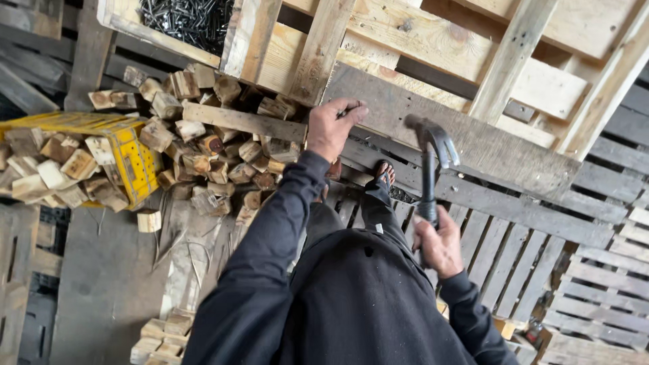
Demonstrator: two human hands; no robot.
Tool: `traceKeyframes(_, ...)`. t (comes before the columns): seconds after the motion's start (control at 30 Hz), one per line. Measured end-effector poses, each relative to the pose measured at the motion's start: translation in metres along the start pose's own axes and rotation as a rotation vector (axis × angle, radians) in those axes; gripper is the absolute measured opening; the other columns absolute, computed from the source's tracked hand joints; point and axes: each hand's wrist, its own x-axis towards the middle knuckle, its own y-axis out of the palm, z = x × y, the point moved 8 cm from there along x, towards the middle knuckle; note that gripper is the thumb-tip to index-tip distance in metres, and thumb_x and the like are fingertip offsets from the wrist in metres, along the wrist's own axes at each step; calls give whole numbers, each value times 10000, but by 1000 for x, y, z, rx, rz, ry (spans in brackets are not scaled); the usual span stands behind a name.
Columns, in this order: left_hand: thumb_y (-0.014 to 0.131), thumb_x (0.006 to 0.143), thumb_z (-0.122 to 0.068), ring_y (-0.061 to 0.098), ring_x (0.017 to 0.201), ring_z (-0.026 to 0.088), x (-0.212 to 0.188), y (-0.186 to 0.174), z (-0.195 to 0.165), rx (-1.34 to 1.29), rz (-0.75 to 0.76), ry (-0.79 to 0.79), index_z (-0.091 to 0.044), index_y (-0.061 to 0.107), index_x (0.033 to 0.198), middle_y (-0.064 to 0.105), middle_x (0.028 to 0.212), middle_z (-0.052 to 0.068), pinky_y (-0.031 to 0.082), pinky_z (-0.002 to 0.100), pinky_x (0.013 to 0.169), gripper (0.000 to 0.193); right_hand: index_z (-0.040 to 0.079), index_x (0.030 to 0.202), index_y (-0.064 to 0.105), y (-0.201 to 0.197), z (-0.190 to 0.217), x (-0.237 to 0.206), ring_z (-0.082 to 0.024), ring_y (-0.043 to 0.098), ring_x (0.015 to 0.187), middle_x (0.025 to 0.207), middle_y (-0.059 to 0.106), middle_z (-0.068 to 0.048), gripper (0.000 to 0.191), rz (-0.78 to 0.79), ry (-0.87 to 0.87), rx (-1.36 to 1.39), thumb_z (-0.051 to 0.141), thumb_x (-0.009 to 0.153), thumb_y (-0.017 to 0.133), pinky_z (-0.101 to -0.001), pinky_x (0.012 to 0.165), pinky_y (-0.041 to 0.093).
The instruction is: The person assembles a wooden pallet by nailing planks and small wooden blocks to a pallet frame using a hammer and nails. They repeatedly pick up nails, position planks and blocks, and hammer them into place. The person also moves loose wood pieces aside during the process.
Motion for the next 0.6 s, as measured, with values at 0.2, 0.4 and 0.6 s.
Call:
traceKeyframes(0.2, 815, 887, -137, 774, 804, 141, 25, -1, 1, 113, 126, 246, -96, 790, 1027, 805, 945, 69, 604, 278, 702, 148, 16, 1020, 571, 44, -27, -13, -75, 514, 524, 701, 547, 6, 193, -52, 76, 52, 190, 972, 638, -248, 474, 453)
traceKeyframes(0.4, 836, 857, -121, 737, 747, 153, 23, -3, 8, 167, 120, 253, -113, 793, 1000, 791, 894, 55, 567, 286, 662, 149, 24, 1002, 559, 53, -38, 11, -71, 514, 516, 675, 543, 12, 214, -74, 90, 8, 212, 970, 657, -244, 466, 430)
traceKeyframes(0.6, 853, 831, -122, 676, 712, 183, 19, -2, 4, 207, 157, 274, -106, 796, 985, 738, 831, 50, 528, 313, 649, 165, 25, 1005, 568, 49, -14, -1, -74, 500, 504, 657, 527, 14, 256, -103, 100, -143, 262, 973, 657, -255, 449, 425)
